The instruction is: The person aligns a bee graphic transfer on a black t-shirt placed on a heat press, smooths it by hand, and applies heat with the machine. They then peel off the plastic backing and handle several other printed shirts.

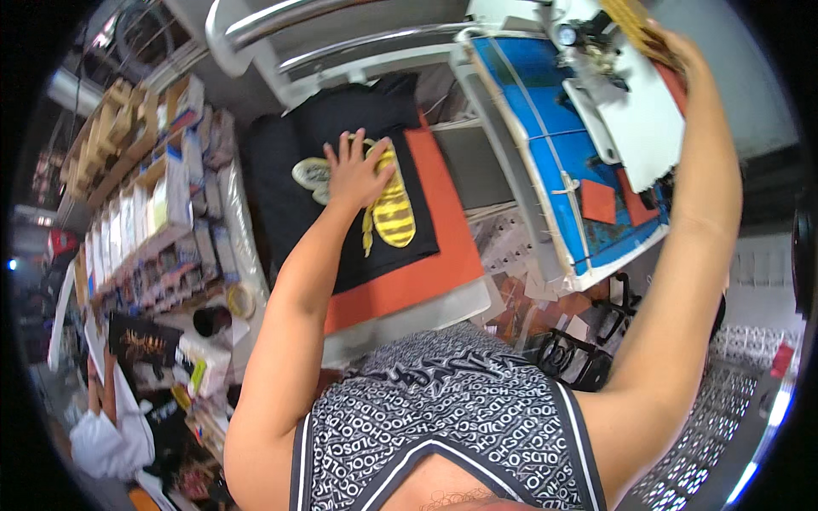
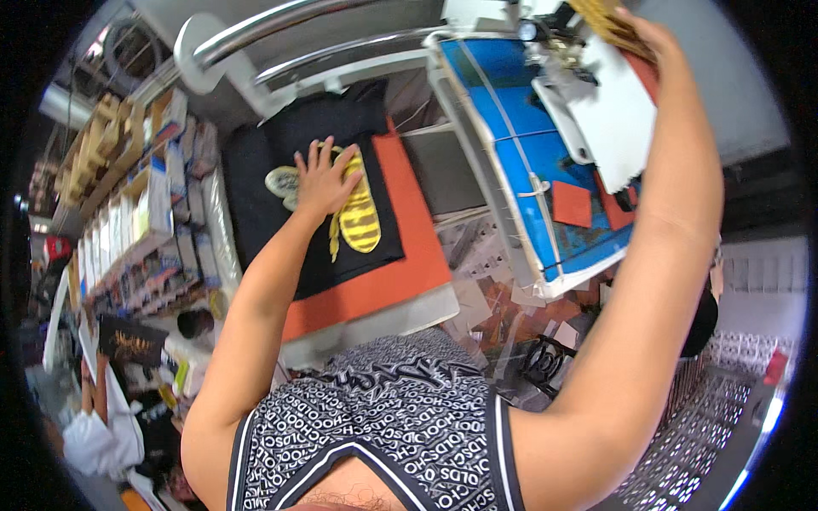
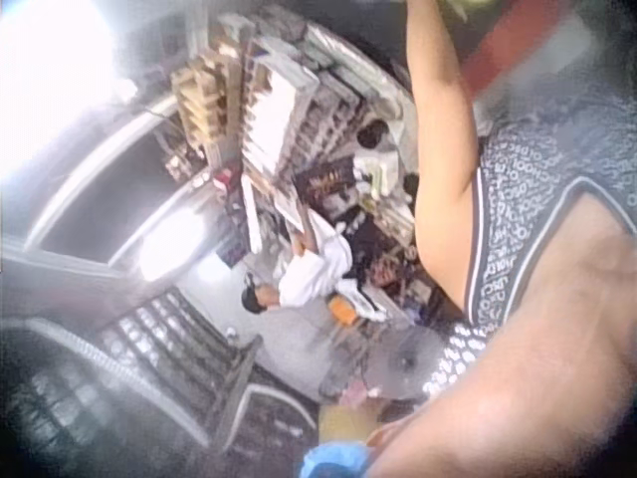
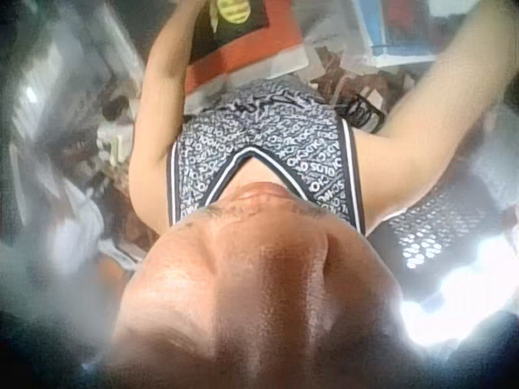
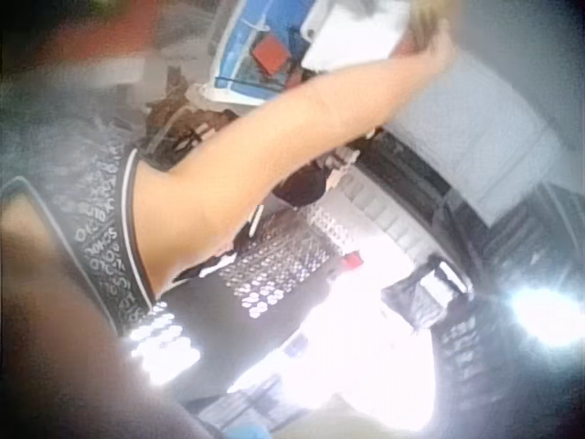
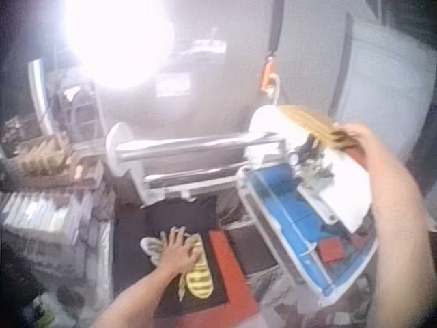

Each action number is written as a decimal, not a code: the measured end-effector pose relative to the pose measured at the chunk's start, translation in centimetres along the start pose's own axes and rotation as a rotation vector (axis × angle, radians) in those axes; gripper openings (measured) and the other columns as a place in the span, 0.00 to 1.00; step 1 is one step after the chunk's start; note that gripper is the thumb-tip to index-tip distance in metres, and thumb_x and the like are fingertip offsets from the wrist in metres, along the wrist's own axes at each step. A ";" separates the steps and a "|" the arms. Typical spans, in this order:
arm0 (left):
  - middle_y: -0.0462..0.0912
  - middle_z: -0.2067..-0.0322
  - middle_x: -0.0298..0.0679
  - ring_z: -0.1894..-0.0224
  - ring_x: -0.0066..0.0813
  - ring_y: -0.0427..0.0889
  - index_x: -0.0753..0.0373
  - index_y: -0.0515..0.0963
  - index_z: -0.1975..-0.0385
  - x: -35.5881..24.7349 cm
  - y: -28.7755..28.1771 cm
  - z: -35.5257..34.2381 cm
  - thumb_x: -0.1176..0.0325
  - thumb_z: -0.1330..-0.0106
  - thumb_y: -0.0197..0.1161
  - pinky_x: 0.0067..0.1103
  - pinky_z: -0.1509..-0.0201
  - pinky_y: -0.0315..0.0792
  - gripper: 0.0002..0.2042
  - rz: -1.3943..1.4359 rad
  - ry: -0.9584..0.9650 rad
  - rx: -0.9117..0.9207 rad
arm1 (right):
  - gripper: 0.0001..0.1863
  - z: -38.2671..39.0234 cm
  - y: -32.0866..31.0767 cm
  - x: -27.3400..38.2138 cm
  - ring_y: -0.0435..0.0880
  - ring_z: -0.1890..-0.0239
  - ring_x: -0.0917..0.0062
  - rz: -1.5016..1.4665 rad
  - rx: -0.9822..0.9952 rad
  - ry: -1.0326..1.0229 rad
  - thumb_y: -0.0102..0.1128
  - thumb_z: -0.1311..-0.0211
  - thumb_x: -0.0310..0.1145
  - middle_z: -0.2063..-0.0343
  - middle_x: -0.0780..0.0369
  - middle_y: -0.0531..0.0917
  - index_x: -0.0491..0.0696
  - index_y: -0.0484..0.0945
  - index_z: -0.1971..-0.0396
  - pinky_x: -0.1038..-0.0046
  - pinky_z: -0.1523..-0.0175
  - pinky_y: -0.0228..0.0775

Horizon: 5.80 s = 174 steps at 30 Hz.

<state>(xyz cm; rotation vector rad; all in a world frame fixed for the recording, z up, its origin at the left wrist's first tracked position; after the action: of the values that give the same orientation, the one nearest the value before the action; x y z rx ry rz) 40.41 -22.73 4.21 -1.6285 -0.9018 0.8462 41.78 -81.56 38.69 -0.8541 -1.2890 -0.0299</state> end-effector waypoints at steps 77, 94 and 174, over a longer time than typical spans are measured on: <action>0.86 0.68 0.40 0.71 0.23 0.82 0.70 0.83 0.57 -27.9 -24.2 -23.0 0.66 0.32 0.62 0.21 0.68 0.76 0.13 1.030 -0.004 0.013 | 0.38 -0.3 2.8 3.5 0.80 0.38 0.56 0.690 -0.124 -0.198 0.62 0.40 0.66 0.42 0.51 0.82 0.46 0.82 0.45 0.56 0.37 0.72; 0.84 0.70 0.39 0.77 0.25 0.81 0.68 0.82 0.64 -31.8 -25.3 -31.7 0.56 0.44 0.78 0.22 0.73 0.79 0.21 0.753 -0.456 -0.128 | 0.23 -1.4 -2.5 2.8 0.82 0.46 0.62 -0.270 -0.134 -0.091 0.60 0.32 0.34 0.45 0.47 0.78 0.36 0.73 0.43 0.60 0.58 0.84; 0.79 0.67 0.37 0.60 0.36 0.82 0.60 0.77 0.67 0.0 -3.9 14.4 0.67 0.37 0.60 0.30 0.53 0.75 0.05 0.114 0.711 0.089 | 0.47 55.8 30.8 -27.4 0.69 0.29 0.60 -1.363 0.840 0.569 0.60 0.44 0.23 0.29 0.51 0.65 0.42 0.49 0.24 0.61 0.27 0.62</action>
<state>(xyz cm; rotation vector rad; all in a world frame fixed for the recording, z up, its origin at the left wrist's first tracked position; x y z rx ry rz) 27.33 -15.69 5.03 -1.7337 -0.2688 0.3198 1.48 -40.02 0.38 0.7964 -0.9645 -0.7004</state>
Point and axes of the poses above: each hand's wrist, its own z-axis away from the middle knuckle, its own y-axis out of the palm, x = y × z, the point moved 3 cm from there along -z, towards the middle knuckle
